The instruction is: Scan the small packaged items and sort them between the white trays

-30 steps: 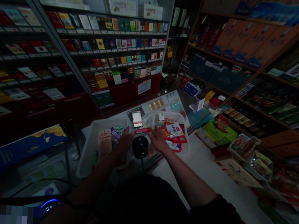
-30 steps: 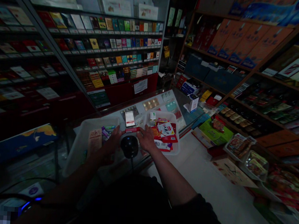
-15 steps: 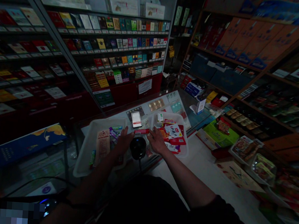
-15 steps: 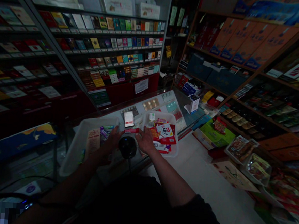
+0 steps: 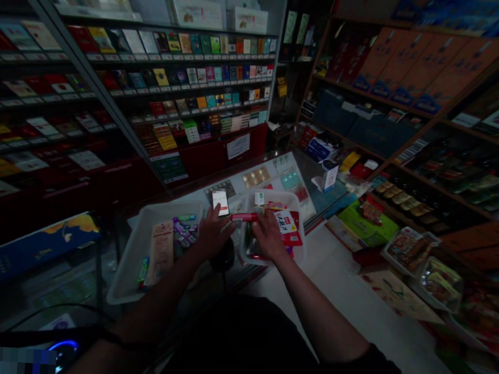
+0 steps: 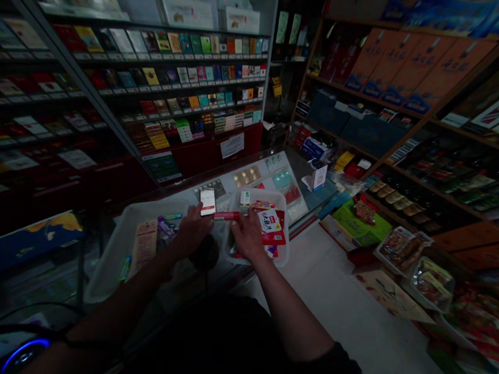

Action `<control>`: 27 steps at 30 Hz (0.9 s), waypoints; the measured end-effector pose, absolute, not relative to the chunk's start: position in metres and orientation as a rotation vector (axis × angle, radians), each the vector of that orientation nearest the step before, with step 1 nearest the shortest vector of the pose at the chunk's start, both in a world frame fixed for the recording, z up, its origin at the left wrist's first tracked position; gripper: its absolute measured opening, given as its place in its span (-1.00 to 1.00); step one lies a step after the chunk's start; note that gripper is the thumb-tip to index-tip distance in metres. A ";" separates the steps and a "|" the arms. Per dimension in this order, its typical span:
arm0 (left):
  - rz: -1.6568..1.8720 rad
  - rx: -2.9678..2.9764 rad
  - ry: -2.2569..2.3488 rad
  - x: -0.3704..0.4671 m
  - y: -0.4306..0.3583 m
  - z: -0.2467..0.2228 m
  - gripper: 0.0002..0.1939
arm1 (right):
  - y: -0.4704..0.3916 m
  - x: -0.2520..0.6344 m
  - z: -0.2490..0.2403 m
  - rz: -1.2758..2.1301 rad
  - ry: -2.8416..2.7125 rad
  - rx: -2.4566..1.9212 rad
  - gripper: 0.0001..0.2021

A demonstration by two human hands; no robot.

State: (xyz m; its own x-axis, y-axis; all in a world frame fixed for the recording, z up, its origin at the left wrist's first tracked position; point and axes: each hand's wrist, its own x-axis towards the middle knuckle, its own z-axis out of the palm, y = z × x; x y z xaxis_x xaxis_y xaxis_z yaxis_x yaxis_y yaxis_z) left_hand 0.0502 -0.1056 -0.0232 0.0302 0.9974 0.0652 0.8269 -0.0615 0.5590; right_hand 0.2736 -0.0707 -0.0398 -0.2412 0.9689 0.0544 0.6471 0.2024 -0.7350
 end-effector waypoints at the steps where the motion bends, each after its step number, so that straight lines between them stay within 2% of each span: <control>1: 0.621 1.952 1.851 0.056 -0.103 -0.020 -0.47 | -0.069 0.279 -0.039 0.803 -1.956 -1.499 -0.40; 12: 0.483 2.013 1.841 0.110 -0.078 -0.025 -0.47 | -0.048 0.329 -0.053 0.663 -1.885 -1.690 -0.39; 19: 0.657 1.940 1.842 0.107 -0.086 -0.021 -0.40 | -0.037 0.333 -0.049 0.626 -1.914 -1.628 -0.42; 27: 0.834 1.726 1.946 0.063 -0.126 -0.010 -0.40 | -0.030 0.283 -0.019 0.704 -2.038 -1.429 -0.47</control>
